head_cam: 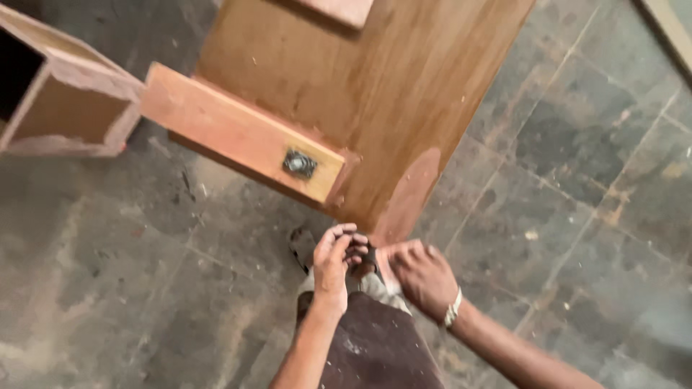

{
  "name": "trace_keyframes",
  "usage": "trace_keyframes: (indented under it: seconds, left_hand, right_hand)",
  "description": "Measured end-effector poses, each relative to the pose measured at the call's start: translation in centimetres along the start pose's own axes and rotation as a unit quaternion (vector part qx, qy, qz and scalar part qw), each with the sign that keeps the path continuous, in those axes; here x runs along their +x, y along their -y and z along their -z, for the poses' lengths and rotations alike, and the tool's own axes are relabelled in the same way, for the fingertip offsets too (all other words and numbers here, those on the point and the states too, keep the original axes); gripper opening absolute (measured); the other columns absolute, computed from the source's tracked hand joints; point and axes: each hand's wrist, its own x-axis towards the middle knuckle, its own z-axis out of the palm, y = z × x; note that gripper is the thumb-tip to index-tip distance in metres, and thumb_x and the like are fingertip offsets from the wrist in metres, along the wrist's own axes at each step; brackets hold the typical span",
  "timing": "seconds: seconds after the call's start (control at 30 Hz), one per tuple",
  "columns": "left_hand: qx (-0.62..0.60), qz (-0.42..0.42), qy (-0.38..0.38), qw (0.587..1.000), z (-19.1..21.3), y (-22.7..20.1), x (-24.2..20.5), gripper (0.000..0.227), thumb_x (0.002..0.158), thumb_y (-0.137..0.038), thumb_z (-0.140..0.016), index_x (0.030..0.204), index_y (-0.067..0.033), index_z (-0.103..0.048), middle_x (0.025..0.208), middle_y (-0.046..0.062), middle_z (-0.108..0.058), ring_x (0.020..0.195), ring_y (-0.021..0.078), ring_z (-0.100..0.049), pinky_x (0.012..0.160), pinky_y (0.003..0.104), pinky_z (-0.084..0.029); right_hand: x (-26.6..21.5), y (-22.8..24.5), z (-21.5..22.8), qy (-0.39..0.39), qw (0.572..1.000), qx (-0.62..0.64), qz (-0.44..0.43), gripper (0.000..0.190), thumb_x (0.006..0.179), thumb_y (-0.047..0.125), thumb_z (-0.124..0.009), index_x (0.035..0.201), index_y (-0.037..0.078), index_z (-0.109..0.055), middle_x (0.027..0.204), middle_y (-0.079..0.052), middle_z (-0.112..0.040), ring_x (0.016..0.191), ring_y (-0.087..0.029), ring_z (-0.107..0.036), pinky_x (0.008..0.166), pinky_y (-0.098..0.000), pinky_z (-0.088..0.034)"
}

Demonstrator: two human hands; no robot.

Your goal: The person wipes a large wooden board with a purple cloth, then uses a putty knife to spread a pinkish paste over the board's surface and a smaller attached wooden piece. The person repeatedly scoops paste from a square container and smooths it across the wood.

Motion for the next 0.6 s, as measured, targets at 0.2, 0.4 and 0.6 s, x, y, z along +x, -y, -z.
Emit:
trace_keyframes:
  seconds: [0.2, 0.4, 0.6]
  left_hand:
    - [-0.010, -0.050, 0.038, 0.998, -2.5, -0.9, 1.1, 0.022, 0.098, -0.009, -0.053, 0.116, -0.0027, -0.064, 0.092, 0.008, -0.072, 0.077, 0.0117, -0.065, 0.067, 0.024, -0.051]
    - [0.023, -0.105, 0.096, 0.990, -7.8, -2.6, 5.3, 0.021, 0.099, -0.007, -0.054, 0.116, -0.0003, -0.064, 0.094, 0.007, -0.073, 0.080, 0.0107, -0.065, 0.072, 0.024, -0.052]
    - [-0.008, -0.112, 0.122, 0.986, -12.2, -5.4, 9.8, 0.017, 0.100, -0.005, -0.056, 0.114, 0.0013, -0.063, 0.096, 0.004, -0.069, 0.083, 0.0086, -0.064, 0.076, 0.024, -0.053]
  right_hand:
    - [0.3, -7.1, 1.3, -0.068, 0.967, 0.200, -0.139, 0.044, 0.069, 0.006, -0.071, 0.112, 0.012, -0.077, 0.106, -0.006, -0.073, 0.100, -0.027, -0.065, 0.084, -0.0404, -0.050]
    - [10.8, -17.1, 5.8, -0.134, 0.794, 0.512, -0.300, 0.015, 0.095, -0.002, -0.057, 0.106, -0.003, -0.069, 0.094, -0.003, -0.065, 0.088, -0.010, -0.058, 0.077, -0.0303, -0.052]
    - [25.3, -20.1, 13.1, -0.183, 0.944, 0.251, -0.109, 0.032, 0.093, -0.001, -0.059, 0.121, 0.005, -0.073, 0.104, -0.012, -0.069, 0.094, -0.028, -0.067, 0.084, -0.0374, -0.054]
